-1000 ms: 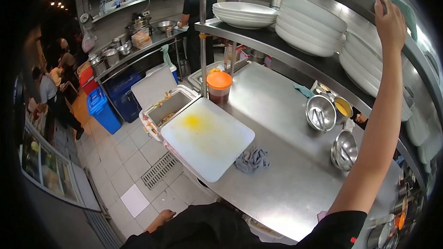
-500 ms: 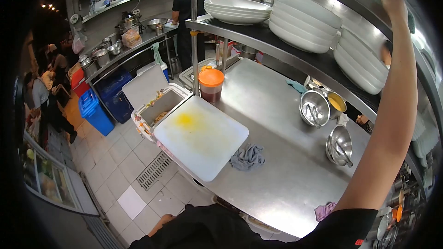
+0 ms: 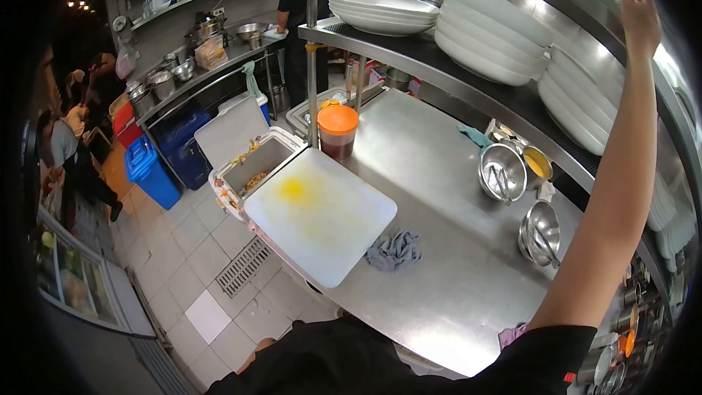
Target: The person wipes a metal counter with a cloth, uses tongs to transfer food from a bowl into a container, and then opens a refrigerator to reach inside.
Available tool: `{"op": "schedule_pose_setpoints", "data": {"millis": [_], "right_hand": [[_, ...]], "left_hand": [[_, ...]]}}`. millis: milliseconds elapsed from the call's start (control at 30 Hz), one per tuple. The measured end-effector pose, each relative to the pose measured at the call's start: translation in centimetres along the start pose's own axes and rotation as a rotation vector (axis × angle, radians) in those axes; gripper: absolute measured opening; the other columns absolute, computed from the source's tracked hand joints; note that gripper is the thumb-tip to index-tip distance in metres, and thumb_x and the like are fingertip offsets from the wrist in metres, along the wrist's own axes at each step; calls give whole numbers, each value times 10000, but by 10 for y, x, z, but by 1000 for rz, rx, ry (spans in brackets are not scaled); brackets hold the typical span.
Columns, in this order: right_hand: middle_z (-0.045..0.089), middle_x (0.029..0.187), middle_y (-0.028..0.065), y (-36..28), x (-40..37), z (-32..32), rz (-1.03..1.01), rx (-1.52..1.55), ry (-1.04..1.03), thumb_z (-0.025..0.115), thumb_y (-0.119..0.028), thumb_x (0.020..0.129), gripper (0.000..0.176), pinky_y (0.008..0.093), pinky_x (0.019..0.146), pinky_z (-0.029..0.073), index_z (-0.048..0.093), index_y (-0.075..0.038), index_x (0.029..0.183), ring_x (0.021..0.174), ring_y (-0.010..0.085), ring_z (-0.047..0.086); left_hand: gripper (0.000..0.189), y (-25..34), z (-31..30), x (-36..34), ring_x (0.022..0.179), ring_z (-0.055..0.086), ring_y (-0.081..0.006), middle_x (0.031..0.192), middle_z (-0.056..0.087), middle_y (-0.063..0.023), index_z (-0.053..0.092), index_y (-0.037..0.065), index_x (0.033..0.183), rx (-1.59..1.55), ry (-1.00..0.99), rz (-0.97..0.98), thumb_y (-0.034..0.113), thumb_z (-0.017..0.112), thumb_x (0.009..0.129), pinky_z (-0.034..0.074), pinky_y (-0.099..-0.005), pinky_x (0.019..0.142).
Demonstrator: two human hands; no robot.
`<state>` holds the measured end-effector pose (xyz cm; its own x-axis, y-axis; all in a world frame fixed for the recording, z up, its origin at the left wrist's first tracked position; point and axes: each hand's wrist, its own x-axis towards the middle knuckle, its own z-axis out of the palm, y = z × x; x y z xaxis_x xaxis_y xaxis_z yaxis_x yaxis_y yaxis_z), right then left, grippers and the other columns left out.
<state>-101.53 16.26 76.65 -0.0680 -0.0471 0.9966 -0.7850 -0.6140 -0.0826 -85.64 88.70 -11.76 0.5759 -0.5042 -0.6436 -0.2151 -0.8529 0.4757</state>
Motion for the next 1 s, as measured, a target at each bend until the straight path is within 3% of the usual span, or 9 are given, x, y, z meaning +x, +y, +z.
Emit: {"op": "schedule_pose_setpoints", "data": {"millis": [167,200,267,367,400,567,733,833,1000], "right_hand": [[616,1146,65,20,-53,-10,-296,183,391,469,-280,901,300,299,927,426,617,-156,1131,1056,214,578],[621,1111,97,-48,-98,-42,118,1052,229,406,-139,925,288,302,953,407,619,-10,1070,1004,189,593],[636,951,130,-108,-188,-81,104,1073,109,418,-184,924,315,315,861,453,608,49,1019,883,193,597],[617,796,100,-206,-341,-142,-263,546,-419,421,-221,917,314,303,717,442,607,-2,791,779,195,579],[610,762,67,-220,-423,-117,128,1215,-627,441,-226,921,301,302,689,440,611,-20,781,717,176,565],[608,687,46,-343,-661,-174,660,1614,-1665,513,-197,919,239,244,600,442,632,9,894,639,104,551],[644,755,73,-371,-675,-245,132,1572,-2321,531,-200,896,297,265,658,476,587,-18,1124,709,126,596],[653,832,94,-372,-694,-260,-236,1751,-2298,522,-164,852,391,290,712,479,515,-48,1225,736,173,605],[655,855,98,-380,-736,-266,-882,1825,-1892,540,-186,844,285,323,796,458,614,-10,1054,837,224,615]], "left_hand": [[446,9,-8,27,544,623,-261,674,652,-132,654,-1,848,-160,-106,-211,429,536,828,513,-393,556],[450,2,-6,35,519,613,-263,652,647,-125,657,5,842,-189,-129,-270,436,528,830,510,-394,532],[461,-20,2,52,530,611,-262,644,641,-126,662,15,820,-204,-89,-247,451,511,829,505,-396,545],[478,-24,-9,36,566,615,-266,638,634,-133,665,18,803,-241,23,-244,463,494,830,505,-402,597],[478,-25,-11,30,566,615,-266,638,634,-133,665,18,803,-277,56,-274,463,494,830,505,-402,597],[478,-59,-11,-17,719,640,-315,717,656,-152,674,22,807,-244,127,-301,456,478,836,496,-433,713],[450,-111,32,-83,713,645,-301,716,660,-150,675,43,729,-493,297,-634,450,500,809,501,-432,714],[449,-111,78,-135,627,643,-274,676,654,-145,650,35,671,-615,344,-792,439,506,806,514,-421,633],[426,-77,224,-177,677,652,-277,914,647,-184,611,5,1056,-688,209,-712,354,545,821,515,-435,566]]}}
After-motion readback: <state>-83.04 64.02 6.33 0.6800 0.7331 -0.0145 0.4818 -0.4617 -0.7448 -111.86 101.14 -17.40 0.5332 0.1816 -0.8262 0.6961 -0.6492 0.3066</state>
